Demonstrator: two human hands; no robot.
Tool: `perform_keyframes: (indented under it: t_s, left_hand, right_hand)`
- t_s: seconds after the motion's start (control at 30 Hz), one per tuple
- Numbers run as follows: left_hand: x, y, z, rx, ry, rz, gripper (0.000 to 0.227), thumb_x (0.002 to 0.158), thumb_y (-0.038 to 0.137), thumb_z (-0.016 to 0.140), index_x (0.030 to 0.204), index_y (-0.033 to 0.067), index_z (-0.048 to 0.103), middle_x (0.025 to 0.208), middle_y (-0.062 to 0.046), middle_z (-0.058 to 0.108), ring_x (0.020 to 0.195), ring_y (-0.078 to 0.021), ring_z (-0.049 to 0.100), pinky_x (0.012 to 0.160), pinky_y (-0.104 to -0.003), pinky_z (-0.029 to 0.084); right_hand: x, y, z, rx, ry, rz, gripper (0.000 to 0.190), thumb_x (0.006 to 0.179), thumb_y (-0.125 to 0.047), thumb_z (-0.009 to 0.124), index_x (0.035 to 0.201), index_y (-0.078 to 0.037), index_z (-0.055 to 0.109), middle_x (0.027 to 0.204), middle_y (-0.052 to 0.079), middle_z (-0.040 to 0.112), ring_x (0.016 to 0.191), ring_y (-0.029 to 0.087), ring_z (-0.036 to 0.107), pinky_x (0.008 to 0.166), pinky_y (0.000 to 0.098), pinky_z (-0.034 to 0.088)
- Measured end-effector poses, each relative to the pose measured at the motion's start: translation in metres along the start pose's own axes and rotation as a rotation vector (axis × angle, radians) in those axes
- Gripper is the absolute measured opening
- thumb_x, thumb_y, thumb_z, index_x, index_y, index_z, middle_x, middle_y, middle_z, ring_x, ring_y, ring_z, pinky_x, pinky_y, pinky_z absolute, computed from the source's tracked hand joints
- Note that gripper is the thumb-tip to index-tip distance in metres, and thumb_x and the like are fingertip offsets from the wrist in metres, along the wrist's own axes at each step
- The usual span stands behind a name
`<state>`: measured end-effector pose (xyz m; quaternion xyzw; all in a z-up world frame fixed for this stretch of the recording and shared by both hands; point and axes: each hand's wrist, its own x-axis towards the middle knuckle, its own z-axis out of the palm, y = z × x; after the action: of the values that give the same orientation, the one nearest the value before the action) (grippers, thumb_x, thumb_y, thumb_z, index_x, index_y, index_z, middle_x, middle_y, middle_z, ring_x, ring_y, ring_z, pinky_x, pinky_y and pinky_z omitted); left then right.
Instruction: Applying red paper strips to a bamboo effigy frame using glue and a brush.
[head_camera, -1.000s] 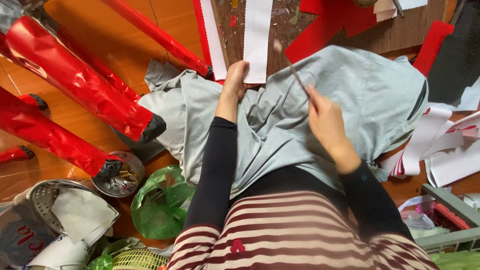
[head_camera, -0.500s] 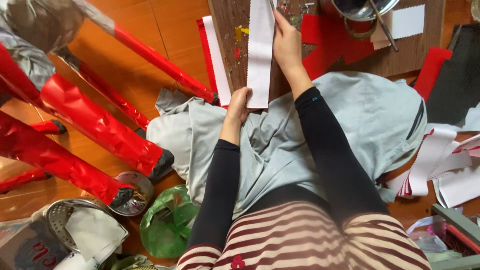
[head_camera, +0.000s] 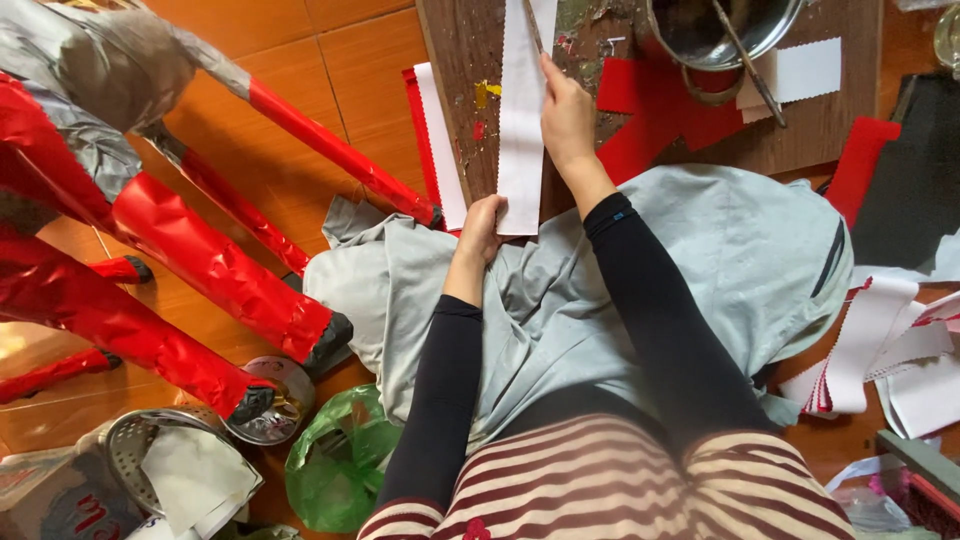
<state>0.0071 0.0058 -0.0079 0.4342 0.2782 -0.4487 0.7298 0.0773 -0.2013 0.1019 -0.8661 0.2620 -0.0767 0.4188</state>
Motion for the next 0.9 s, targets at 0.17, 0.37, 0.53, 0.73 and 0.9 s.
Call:
perform_keyframes:
  t_s: [0.17,0.37,0.53,0.73,0.9]
  left_hand:
    - [-0.013,0.008,0.011,0.019,-0.040,0.010,0.030,0.090,0.013,0.050,0.108,-0.0070,0.063,0.098,-0.015,0.071,0.087,-0.0318,0.074,0.074,-0.050,0.065]
    - [-0.004,-0.001,0.002,0.031,-0.120,0.079,0.031,0.099,0.018,0.053,0.115,-0.0071,0.063,0.103,-0.016,0.072,0.091,-0.0300,0.073,0.078,-0.048,0.064]
    - [-0.009,0.000,0.011,0.037,-0.156,0.140,0.034,0.103,0.028,0.055,0.118,-0.0015,0.064,0.102,-0.014,0.074,0.086,-0.0281,0.074,0.073,-0.046,0.062]
    - [-0.032,-0.006,0.016,0.005,-0.296,0.163,0.034,0.104,0.032,0.057,0.118,0.0022,0.065,0.101,-0.012,0.074,0.087,-0.0284,0.073,0.069,-0.045,0.060]
    - [-0.068,0.020,0.052,-0.248,-0.601,0.172,0.032,0.105,0.046,0.057,0.116,0.0169,0.065,0.093,0.001,0.068,0.075,-0.0133,0.061,0.060,-0.028,0.048]
  right_hand:
    - [0.001,0.064,0.009,0.027,0.092,-0.125,0.038,0.110,-0.006,0.051,0.147,-0.010,0.059,0.124,0.019,0.073,0.103,0.029,0.073,0.089,0.0393,0.057]
    - [-0.016,0.039,-0.075,0.456,0.156,-0.015,0.039,0.113,-0.012,0.052,0.151,-0.011,0.056,0.109,0.007,0.067,0.073,0.014,0.058,0.063,0.0281,0.048]
    - [-0.051,0.042,-0.135,1.057,-0.024,0.284,0.030,0.108,-0.020,0.051,0.136,-0.011,0.059,0.080,-0.001,0.057,0.053,0.006,0.047,0.039,0.0203,0.034]
    - [-0.048,0.117,-0.148,1.988,-0.286,0.470,0.039,0.113,-0.030,0.038,0.131,-0.005,0.062,0.095,0.007,0.066,0.088,0.016,0.064,0.073,0.0272,0.053]
    - [-0.111,0.048,-0.129,1.496,-0.645,0.181,0.078,0.105,-0.071,0.034,0.118,-0.005,0.073,0.110,0.011,0.076,0.099,0.023,0.072,0.087,0.0362,0.058]
